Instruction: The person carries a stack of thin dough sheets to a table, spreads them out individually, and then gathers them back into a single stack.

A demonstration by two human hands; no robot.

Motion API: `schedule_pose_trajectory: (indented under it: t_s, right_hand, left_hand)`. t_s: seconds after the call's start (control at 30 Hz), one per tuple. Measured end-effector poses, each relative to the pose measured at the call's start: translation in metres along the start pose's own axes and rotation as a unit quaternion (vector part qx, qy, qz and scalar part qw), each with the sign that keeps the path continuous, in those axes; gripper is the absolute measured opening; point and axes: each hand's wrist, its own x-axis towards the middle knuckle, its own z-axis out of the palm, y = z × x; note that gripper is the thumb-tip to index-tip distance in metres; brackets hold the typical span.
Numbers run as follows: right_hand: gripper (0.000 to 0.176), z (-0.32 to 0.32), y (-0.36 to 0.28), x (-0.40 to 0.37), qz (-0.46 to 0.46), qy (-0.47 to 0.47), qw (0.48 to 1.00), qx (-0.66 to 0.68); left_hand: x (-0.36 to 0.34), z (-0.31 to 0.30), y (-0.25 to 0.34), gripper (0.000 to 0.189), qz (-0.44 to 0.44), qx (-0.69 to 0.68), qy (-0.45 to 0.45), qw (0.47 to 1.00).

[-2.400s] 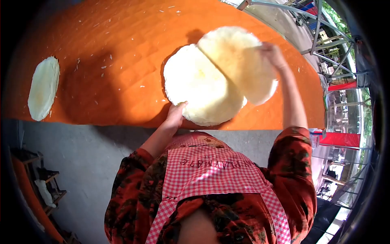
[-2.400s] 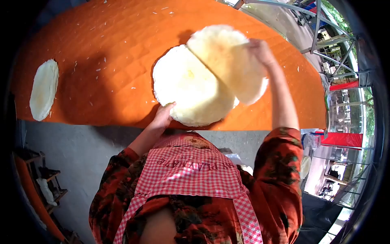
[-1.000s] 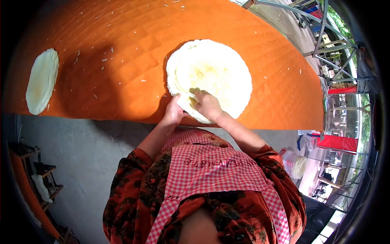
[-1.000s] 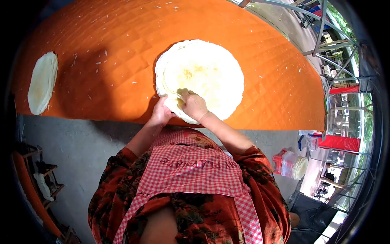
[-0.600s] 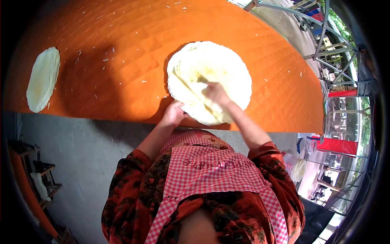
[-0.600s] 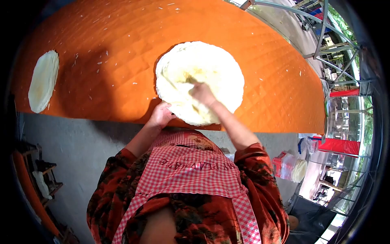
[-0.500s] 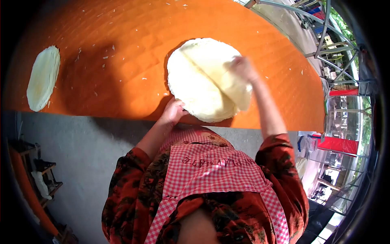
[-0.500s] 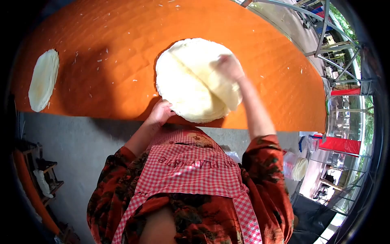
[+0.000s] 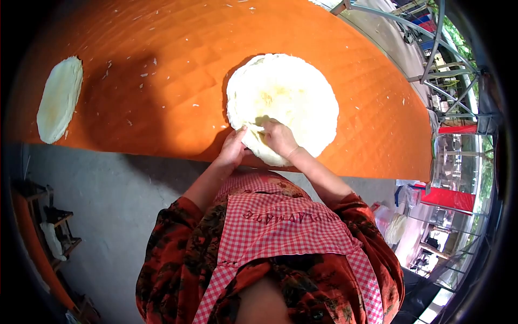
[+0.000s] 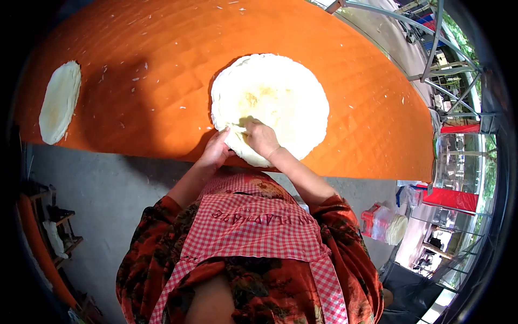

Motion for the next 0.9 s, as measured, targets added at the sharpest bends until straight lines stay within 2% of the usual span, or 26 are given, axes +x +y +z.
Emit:
schedule_pose_trajectory:
  t_s: [0.1,0.2,0.33,0.47,0.57,0.67,0.7,0.83,0.87,0.9]
  right_hand:
    - [0.020,-0.009,0.013,0.007,0.091,-0.024,0.994,0.055]
    - [0.022,-0.022,0.003,0.013,0.068,0.027,0.994,0.087]
    - [0.024,0.000,0.001,0.007,0.114,0.000,0.987,0.112]
    - [0.029,-0.004,-0.003,0.007,0.144,-0.046,0.981,0.120]
    - [0.033,-0.006,-0.014,0.008,0.153,-0.073,0.982,0.079]
    - [0.037,-0.004,-0.026,0.007,0.083,-0.059,0.993,-0.055]
    - [0.039,-0.001,-0.027,0.008,0.110,-0.071,0.989,-0.064]
    - [0.037,0.000,-0.013,0.011,0.118,-0.033,0.991,0.046]
    - [0.037,-0.005,-0.008,0.011,0.134,-0.034,0.988,0.074]
    - [0.036,-0.010,-0.004,0.012,0.148,-0.036,0.983,0.101]
  left_hand:
    - [-0.003,0.008,0.003,0.050,0.005,0.042,0.049,0.998]
    - [0.002,0.011,0.002,0.051,0.009,0.063,0.066,0.996]
    - [0.003,0.013,0.005,0.052,0.004,0.085,0.064,0.994]
    - [-0.001,0.013,0.008,0.053,0.005,0.106,0.078,0.991]
    - [0.000,0.020,0.010,0.051,0.000,0.118,0.106,0.987]
    - [0.000,0.023,0.009,0.048,0.005,0.119,0.129,0.984]
    - [-0.001,0.024,0.009,0.048,0.007,0.119,0.131,0.984]
    - [-0.013,0.034,0.024,0.045,-0.011,0.114,0.137,0.984]
    - [-0.008,0.026,0.020,0.043,0.127,0.249,0.182,0.943]
    - [-0.001,0.015,0.015,0.042,0.260,0.373,0.219,0.863]
